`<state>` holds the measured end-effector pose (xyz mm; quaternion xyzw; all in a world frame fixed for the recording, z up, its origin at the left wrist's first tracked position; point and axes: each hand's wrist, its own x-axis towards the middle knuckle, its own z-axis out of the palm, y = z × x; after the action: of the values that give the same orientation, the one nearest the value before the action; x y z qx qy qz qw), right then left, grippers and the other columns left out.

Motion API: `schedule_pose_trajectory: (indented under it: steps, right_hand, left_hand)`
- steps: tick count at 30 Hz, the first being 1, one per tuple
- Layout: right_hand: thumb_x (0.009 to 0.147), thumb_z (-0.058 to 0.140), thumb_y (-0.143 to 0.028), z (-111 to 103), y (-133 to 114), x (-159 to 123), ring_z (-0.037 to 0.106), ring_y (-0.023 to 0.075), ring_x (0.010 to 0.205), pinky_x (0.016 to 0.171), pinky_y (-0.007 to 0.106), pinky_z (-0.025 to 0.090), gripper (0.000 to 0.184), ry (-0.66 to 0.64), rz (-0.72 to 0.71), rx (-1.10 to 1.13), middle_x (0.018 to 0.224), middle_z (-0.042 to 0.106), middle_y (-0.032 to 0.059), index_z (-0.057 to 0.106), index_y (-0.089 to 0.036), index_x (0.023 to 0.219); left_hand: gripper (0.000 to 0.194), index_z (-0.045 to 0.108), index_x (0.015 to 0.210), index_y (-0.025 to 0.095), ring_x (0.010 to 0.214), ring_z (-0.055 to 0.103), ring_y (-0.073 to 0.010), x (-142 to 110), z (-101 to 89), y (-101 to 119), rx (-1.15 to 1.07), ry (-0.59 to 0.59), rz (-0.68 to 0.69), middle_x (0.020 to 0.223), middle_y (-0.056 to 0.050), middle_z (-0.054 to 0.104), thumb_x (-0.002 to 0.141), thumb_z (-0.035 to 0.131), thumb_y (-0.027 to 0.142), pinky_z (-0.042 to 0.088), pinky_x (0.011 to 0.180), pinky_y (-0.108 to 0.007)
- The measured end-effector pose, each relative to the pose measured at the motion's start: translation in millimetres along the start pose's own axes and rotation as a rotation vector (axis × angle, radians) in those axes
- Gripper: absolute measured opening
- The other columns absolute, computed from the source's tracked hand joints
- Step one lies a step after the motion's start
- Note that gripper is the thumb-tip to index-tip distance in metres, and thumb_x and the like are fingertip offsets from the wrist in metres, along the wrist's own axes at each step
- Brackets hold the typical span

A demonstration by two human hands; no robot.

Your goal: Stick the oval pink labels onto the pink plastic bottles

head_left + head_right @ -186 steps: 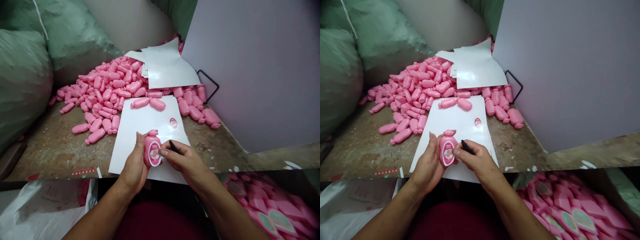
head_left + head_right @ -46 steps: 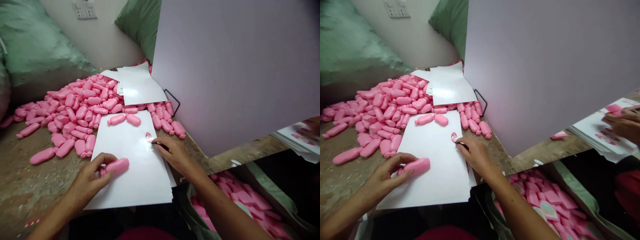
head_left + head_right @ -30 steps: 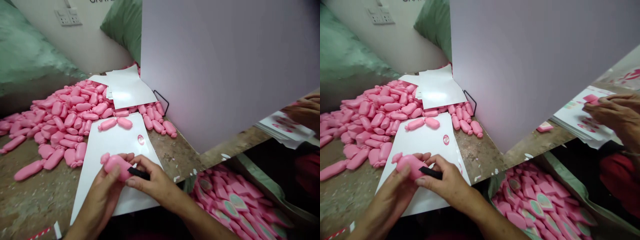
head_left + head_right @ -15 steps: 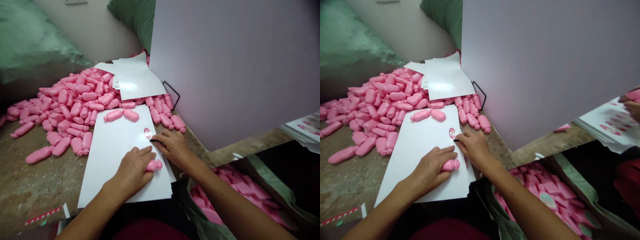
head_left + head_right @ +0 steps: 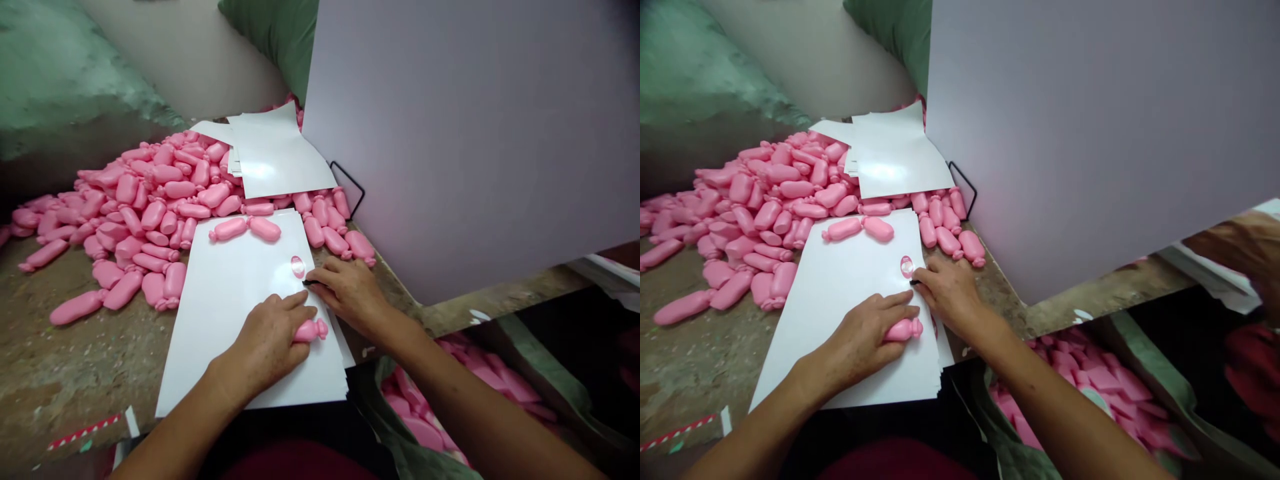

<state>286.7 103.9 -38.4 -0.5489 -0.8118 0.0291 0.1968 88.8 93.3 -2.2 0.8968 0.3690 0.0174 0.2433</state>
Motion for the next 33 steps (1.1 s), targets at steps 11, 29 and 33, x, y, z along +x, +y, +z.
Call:
schedule_pose_trajectory:
  steps: [11,29,33]
  right_hand:
    - [0.093,0.057,-0.018,5.1,6.2,-7.5,0.067,0.0219,0.098,0.088,0.035,0.049,0.020,0.066,0.175,0.467,0.106,0.073,0.0077,0.072,-0.020,0.106]
    - [0.093,0.061,-0.018,-3.2,3.4,2.6,0.059,0.0186,0.078,0.070,0.032,0.029,0.019,-0.045,0.008,0.055,0.088,0.067,0.0049,0.076,-0.024,0.103]
    - [0.093,0.060,-0.017,-1.5,3.5,5.3,0.061,0.0194,0.082,0.072,0.031,0.037,0.023,-0.061,0.048,0.147,0.093,0.068,0.0056,0.075,-0.025,0.109]
  left_hand:
    - [0.039,0.071,0.111,0.024,0.116,0.061,-0.0302,-2.1,3.6,-7.1,-0.138,0.039,-0.015,0.136,-0.007,0.063,0.077,0.056,0.015,0.048,0.100,-0.045]
    - [0.043,0.069,0.120,0.023,0.126,0.057,-0.0336,-2.3,3.6,-6.7,-0.133,0.023,-0.034,0.145,-0.010,0.056,0.079,0.057,0.016,0.043,0.107,-0.051]
    - [0.044,0.069,0.120,0.021,0.128,0.055,-0.0352,-2.8,3.7,-6.9,-0.144,0.023,-0.030,0.145,-0.012,0.056,0.079,0.058,0.016,0.042,0.108,-0.052]
